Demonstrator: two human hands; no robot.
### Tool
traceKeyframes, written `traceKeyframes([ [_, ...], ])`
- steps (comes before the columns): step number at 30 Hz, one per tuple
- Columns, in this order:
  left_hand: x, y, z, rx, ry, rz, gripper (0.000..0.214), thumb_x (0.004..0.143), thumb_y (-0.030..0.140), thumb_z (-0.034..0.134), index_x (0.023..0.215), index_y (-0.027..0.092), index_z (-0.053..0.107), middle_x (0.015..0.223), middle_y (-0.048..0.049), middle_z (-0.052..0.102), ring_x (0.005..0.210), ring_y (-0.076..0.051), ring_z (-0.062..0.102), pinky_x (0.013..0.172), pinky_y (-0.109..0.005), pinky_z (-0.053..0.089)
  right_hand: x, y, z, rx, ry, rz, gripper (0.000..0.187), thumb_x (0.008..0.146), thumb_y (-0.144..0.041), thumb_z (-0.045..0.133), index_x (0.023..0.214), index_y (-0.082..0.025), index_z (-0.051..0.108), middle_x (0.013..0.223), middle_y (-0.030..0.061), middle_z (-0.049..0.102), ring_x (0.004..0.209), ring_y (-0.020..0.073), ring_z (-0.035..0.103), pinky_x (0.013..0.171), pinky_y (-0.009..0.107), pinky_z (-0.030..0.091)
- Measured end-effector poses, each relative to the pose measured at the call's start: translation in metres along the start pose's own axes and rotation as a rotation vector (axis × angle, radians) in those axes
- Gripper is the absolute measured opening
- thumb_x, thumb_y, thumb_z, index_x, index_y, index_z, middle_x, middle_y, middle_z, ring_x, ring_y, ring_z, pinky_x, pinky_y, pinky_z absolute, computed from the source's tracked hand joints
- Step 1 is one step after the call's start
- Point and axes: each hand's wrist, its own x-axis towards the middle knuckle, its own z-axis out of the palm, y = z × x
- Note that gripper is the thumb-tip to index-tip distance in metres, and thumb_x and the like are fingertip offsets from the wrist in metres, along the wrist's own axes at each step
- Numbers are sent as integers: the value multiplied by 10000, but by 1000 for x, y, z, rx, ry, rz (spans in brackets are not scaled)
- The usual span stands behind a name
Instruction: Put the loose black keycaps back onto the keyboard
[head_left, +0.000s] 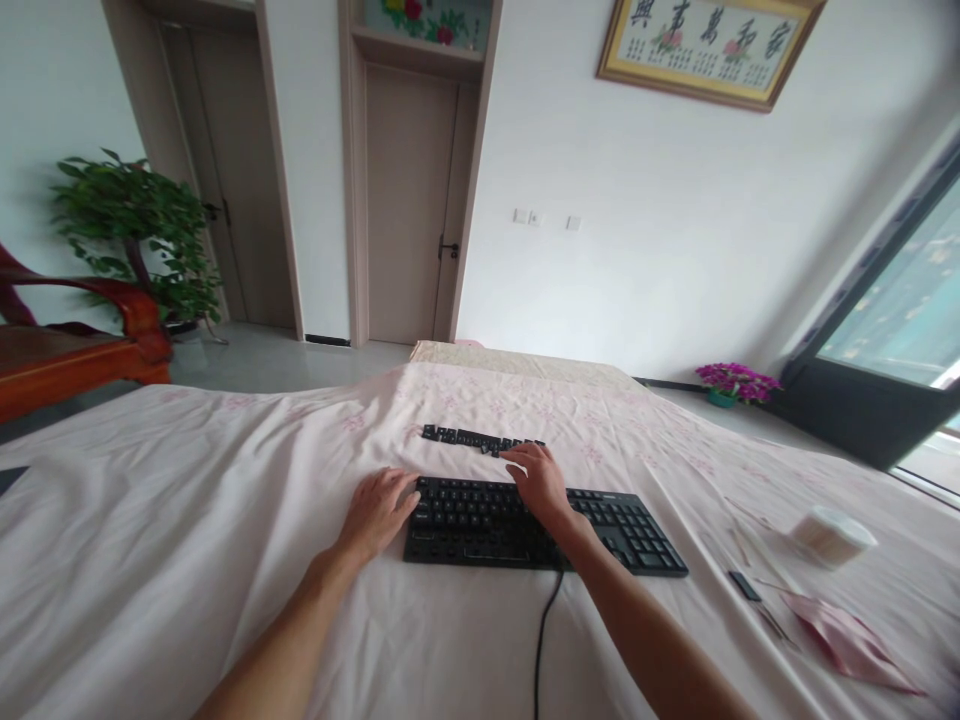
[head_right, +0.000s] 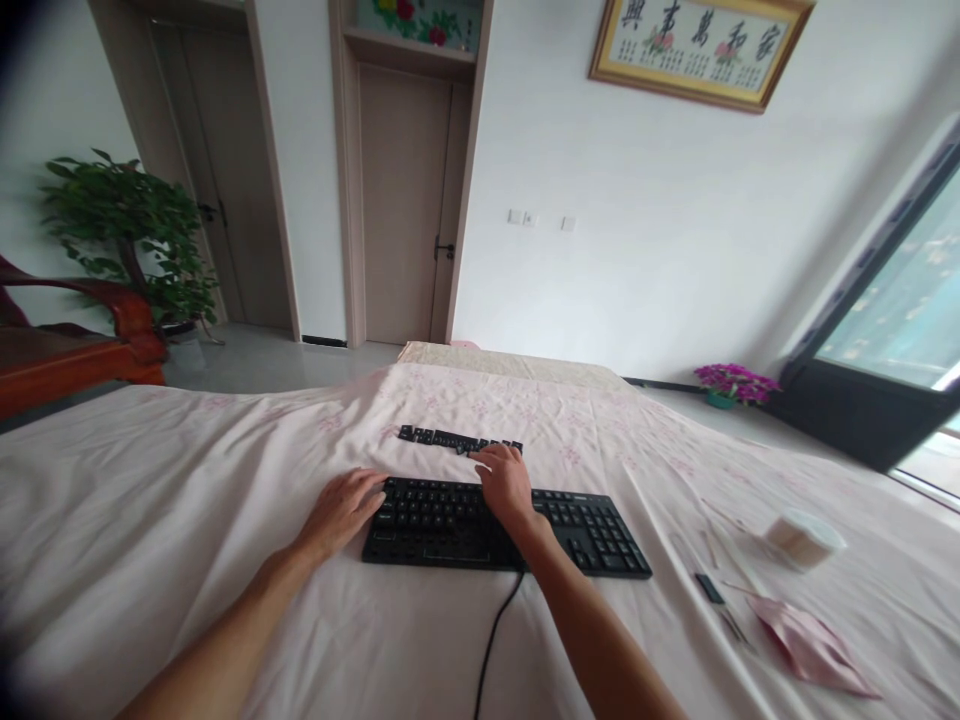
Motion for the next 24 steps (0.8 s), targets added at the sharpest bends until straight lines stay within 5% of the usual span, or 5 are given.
traceKeyframes([
  [9, 1, -4, 2, -5, 19, 18, 399, 926, 389, 368, 1236, 269, 589, 1253, -52, 592, 1215, -210, 485, 1068, -398, 327, 55, 3, 38, -313, -163, -150, 257, 917, -220, 503, 1002, -316, 725, 1067, 56, 608, 992, 208, 475, 796, 317, 365],
  [24, 0, -3, 2, -19, 41, 34, 382, 919, 358, 390, 1229, 262, 593, 1236, -54, 595, 1188, -214, 500, 1053, -404, 336, 71, -4, 35, -266, -347, -100, 64, 784, -228, 666, 805, -226, 726, 975, 50, 667, 1032, 215, 515, 864, 301, 337],
])
